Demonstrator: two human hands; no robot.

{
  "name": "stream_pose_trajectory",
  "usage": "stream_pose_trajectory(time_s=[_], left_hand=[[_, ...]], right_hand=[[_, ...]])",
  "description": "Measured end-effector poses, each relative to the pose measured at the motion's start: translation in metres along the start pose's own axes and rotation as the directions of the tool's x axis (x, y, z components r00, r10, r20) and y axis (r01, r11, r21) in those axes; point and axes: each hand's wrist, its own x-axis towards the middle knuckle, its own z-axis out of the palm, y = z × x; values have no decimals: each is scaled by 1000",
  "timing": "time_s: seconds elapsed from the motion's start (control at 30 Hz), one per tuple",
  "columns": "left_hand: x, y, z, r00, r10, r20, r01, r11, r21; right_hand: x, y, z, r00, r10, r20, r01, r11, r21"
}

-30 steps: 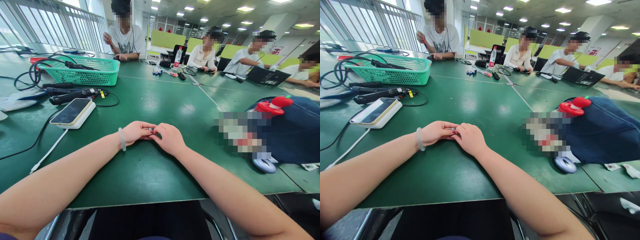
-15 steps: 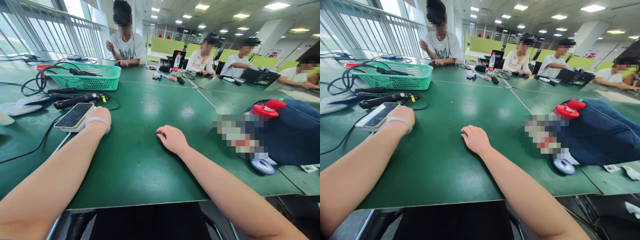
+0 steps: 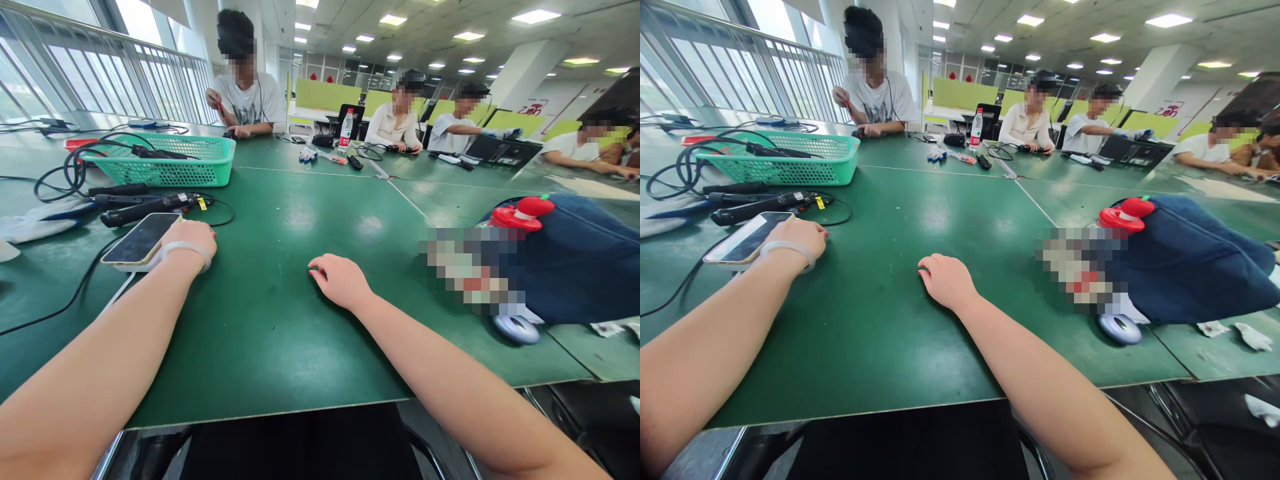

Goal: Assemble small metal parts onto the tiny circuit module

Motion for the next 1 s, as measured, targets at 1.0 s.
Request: stream_pose_trajectory(time_s=[1.0], left_hand=[[-69,91,33,901,429,65,-246,630,-736]], right_hand=[[-1,-2,1,1000,26,16,-28,990,139]])
